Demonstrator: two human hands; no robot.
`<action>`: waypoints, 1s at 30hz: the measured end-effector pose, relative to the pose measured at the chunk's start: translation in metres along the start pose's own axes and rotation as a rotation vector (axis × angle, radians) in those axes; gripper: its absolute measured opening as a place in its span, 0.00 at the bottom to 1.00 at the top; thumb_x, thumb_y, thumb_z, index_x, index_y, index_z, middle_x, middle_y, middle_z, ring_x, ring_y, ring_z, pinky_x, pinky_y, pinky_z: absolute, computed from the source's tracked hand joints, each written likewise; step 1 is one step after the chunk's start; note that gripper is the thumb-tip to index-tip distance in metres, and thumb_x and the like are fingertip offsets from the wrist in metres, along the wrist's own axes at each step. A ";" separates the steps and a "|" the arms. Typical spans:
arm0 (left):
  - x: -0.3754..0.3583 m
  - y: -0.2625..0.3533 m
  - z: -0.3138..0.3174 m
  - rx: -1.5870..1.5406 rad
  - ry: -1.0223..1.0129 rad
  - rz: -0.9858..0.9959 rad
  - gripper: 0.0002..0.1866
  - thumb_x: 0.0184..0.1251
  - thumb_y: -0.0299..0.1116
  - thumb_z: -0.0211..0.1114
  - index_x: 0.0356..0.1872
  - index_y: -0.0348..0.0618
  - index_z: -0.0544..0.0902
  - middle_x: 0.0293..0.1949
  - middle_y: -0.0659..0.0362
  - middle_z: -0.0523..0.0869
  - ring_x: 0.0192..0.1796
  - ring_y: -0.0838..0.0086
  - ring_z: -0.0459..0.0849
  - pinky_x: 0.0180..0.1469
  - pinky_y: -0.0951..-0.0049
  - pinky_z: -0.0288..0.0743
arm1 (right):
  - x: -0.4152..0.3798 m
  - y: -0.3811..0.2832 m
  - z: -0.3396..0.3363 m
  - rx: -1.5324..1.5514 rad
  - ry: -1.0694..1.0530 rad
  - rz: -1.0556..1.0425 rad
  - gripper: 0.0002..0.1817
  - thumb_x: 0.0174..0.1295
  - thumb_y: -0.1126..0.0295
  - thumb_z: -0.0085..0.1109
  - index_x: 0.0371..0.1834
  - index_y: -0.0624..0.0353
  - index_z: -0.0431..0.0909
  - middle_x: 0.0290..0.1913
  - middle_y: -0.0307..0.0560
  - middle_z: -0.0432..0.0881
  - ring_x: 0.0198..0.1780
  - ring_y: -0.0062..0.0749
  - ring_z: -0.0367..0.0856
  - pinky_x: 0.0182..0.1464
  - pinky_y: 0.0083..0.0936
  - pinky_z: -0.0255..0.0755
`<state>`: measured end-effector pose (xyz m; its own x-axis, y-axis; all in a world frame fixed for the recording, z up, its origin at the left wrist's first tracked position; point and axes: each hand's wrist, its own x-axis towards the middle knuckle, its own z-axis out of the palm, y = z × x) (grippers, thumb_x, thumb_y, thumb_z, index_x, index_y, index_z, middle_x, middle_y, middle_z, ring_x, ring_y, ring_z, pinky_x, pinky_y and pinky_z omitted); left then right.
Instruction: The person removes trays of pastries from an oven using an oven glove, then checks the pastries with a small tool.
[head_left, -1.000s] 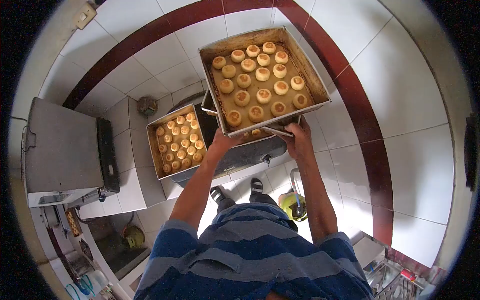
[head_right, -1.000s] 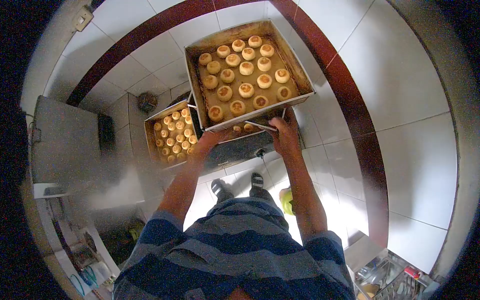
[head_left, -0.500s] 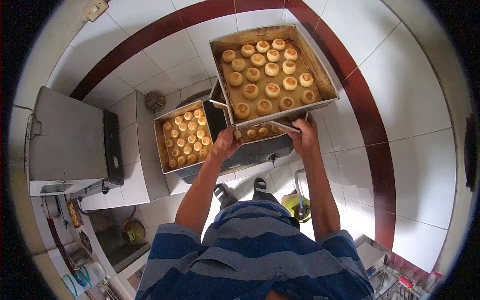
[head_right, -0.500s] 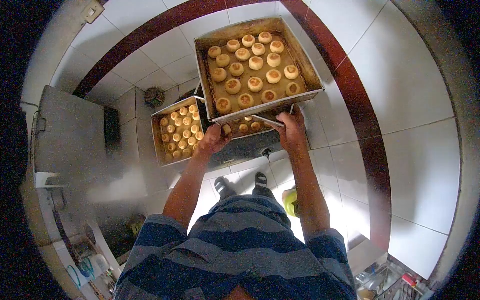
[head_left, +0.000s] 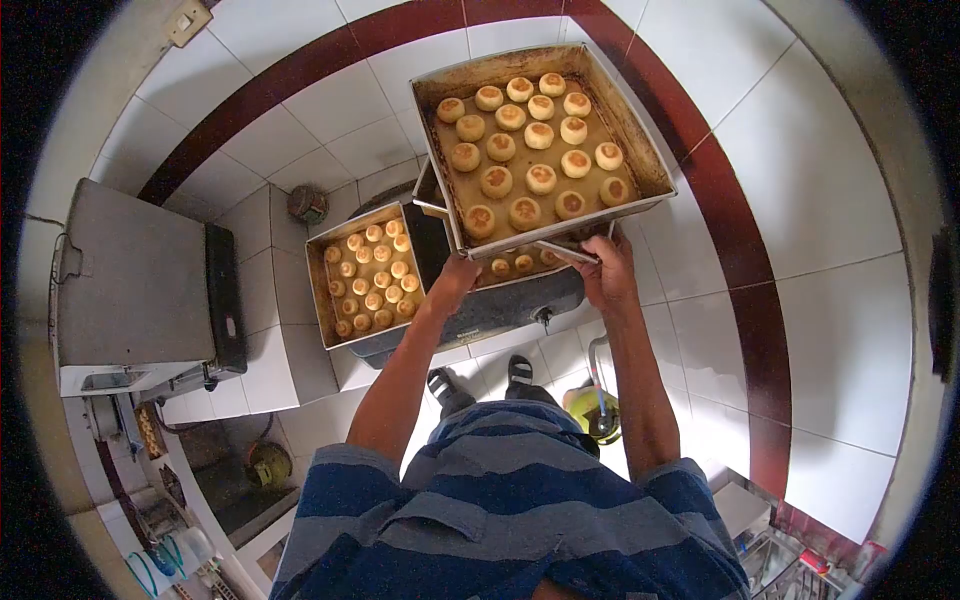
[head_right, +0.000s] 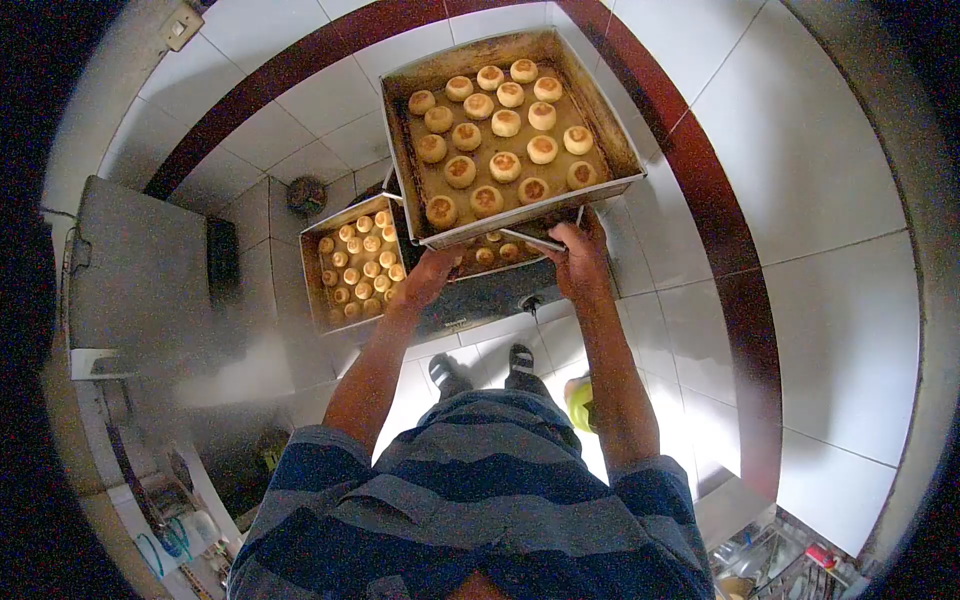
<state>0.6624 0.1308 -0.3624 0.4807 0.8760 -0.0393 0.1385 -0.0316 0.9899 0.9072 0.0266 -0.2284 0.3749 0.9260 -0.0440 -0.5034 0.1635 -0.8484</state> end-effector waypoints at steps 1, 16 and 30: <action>0.001 0.009 0.002 -0.056 0.038 -0.116 0.14 0.74 0.37 0.52 0.43 0.37 0.81 0.36 0.55 0.85 0.34 0.66 0.83 0.32 0.66 0.75 | 0.001 0.002 -0.002 -0.008 0.016 0.004 0.08 0.59 0.79 0.61 0.42 0.64 0.76 0.55 0.60 0.73 0.53 0.44 0.80 0.51 0.38 0.84; 0.042 -0.091 0.009 1.360 -0.198 0.136 0.19 0.70 0.36 0.57 0.58 0.46 0.84 0.56 0.43 0.84 0.58 0.50 0.83 0.54 0.56 0.80 | -0.001 -0.011 0.006 0.070 0.072 0.109 0.36 0.51 0.75 0.58 0.69 0.60 0.64 0.54 0.47 0.77 0.49 0.38 0.83 0.53 0.37 0.85; 0.012 0.011 -0.013 1.047 -0.128 0.071 0.13 0.68 0.36 0.59 0.47 0.48 0.88 0.54 0.46 0.85 0.56 0.48 0.83 0.56 0.55 0.79 | -0.001 -0.005 0.007 0.070 0.085 0.057 0.33 0.54 0.77 0.55 0.67 0.68 0.62 0.58 0.56 0.77 0.55 0.46 0.84 0.58 0.44 0.84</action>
<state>0.6579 0.1471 -0.3497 0.5959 0.8008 -0.0603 0.7552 -0.5333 0.3810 0.9039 0.0270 -0.2206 0.4073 0.9028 -0.1377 -0.5775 0.1378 -0.8047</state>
